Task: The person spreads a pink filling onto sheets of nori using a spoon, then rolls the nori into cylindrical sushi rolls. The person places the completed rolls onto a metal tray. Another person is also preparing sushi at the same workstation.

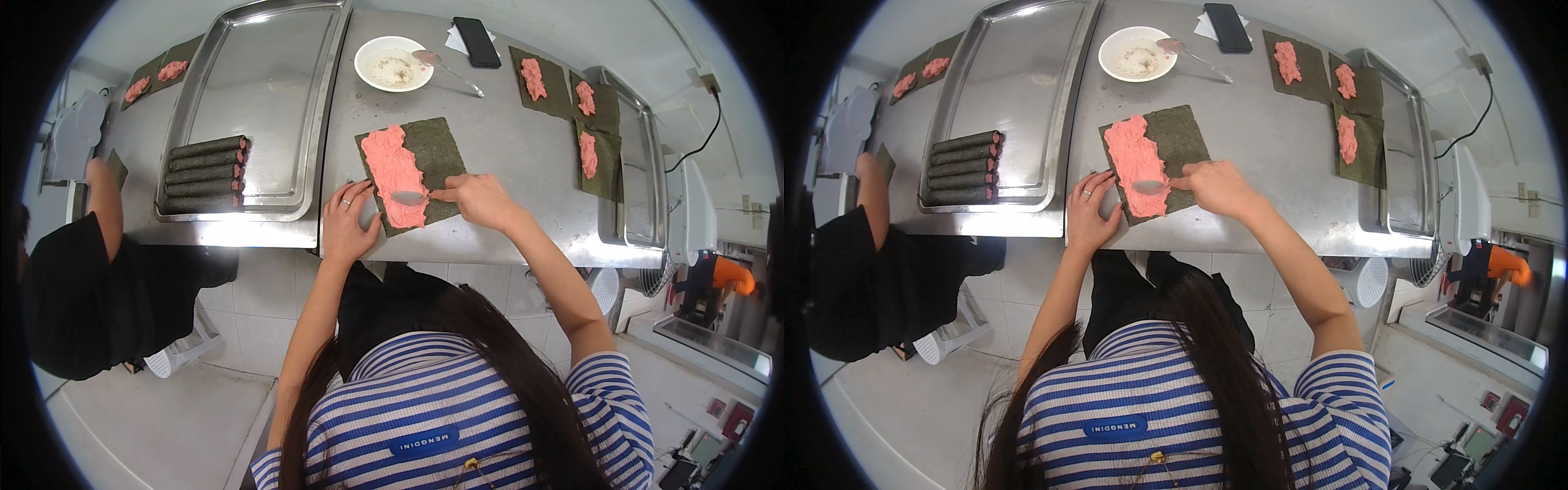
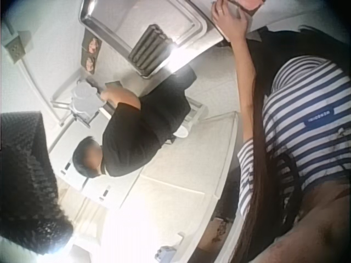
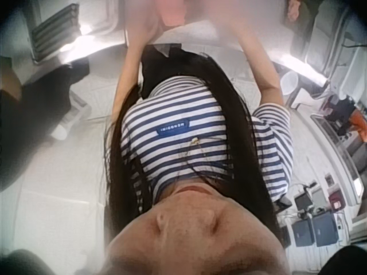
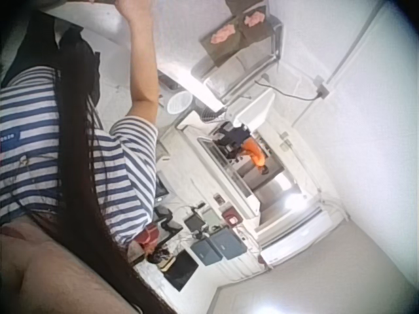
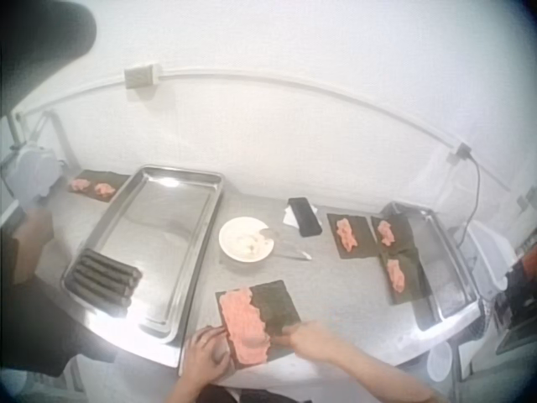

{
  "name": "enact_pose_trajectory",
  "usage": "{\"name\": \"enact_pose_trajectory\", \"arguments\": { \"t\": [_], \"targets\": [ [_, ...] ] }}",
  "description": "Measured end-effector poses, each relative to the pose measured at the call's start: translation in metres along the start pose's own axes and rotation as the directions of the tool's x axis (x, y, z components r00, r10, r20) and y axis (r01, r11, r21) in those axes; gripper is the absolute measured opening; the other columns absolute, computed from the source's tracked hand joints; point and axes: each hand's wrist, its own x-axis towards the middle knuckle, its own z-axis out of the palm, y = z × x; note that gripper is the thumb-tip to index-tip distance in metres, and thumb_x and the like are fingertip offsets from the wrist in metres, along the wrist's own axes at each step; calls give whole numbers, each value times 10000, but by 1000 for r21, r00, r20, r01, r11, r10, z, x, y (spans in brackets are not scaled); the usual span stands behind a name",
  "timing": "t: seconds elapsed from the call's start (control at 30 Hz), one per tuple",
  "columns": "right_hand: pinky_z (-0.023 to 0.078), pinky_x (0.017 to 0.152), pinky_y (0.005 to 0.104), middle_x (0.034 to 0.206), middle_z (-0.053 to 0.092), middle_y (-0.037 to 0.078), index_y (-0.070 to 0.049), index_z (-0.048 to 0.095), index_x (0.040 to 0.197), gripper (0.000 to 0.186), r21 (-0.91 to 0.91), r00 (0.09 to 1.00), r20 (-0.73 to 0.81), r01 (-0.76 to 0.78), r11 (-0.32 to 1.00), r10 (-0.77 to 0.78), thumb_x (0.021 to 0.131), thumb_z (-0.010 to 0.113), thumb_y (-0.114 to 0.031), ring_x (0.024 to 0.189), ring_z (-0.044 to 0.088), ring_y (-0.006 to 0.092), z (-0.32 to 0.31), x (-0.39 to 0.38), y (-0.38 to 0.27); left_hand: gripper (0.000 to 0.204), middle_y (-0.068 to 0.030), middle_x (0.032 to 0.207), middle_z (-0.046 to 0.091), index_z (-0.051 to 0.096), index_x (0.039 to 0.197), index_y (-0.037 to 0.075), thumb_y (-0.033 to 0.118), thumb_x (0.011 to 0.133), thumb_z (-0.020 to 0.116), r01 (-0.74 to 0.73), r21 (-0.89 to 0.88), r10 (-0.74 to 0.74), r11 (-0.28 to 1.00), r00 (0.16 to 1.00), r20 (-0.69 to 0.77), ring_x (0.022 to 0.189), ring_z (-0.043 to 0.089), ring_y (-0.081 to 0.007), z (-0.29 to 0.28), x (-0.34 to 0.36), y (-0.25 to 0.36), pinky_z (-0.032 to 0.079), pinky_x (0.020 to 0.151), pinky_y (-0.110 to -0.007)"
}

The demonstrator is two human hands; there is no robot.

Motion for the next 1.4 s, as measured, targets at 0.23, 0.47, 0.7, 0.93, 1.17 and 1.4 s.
{"name": "enact_pose_trajectory", "arguments": {
  "t": [0.23, 0.47, 0.7, 0.93, 1.17, 1.4],
  "targets": [
    [500, 690, 383, 831, 617, 16, -227, 723, 1065, 432, 72, 989, -23, 149, 986, -148, 733, 562, -2, 837, 614, 230, -7, -2, 6, 487, -4, 1274, 567, 599, 1167, 119, 188, 698, 712, 19, -15, -19, 1000, 1000, -1, 1216, 479, -272, 0, 0, 1, 379, 998, -423],
    [497, 693, 366, 819, 602, 1, -213, 734, 1025, 399, -64, 950, -244, 184, 981, -195, 744, 553, 4, 790, 580, 218, -1, 35, 30, 481, 13, 1287, 552, 590, 1178, 128, 196, 716, 705, 9, -3, -9, 1000, 1000, -3, 1231, 465, -255, -1, 0, 2, 371, 1009, -428],
    [499, 714, 358, 841, 612, 0, -202, 727, 1045, 379, -175, 938, -283, 157, 972, -202, 735, 584, -38, 826, 588, 215, -2, 74, 34, 479, 18, 1327, 531, 580, 1178, 122, 196, 719, 696, 12, 14, -13, 1000, 1000, 17, 1247, 453, -255, -2, 0, 3, 360, 1014, -435],
    [502, 722, 399, 875, 631, 43, -184, 710, 1079, 375, -108, 935, -342, 58, 992, -92, 772, 548, -43, 848, 622, 263, -7, 96, 36, 474, 17, 1339, 522, 570, 1174, 119, 201, 722, 686, 32, 18, -33, 999, 999, 42, 1258, 442, -255, -3, 1, 5, 353, 1018, -439],
    [502, 686, 439, 900, 631, 116, -172, 675, 1146, 400, 69, 899, -325, -287, 955, 294, 790, 535, -56, 823, 641, 317, -14, 65, 17, 486, 9, 1359, 511, 561, 1181, 107, 198, 719, 678, 36, 21, -37, 999, 998, 49, 1268, 434, -260, -2, 1, 6, 340, 1030, -437],
    [509, 640, 453, 902, 628, 126, -142, 679, 1137, 410, 127, 857, -338, -367, 921, 388, 781, 510, -31, 788, 650, 336, 20, 68, -24, 507, 8, 1401, 487, 552, 1191, 107, 200, 708, 673, 34, 20, -35, 999, 998, 52, 1273, 430, -268, -3, 0, 4, 343, 1026, -442]
  ]
}}
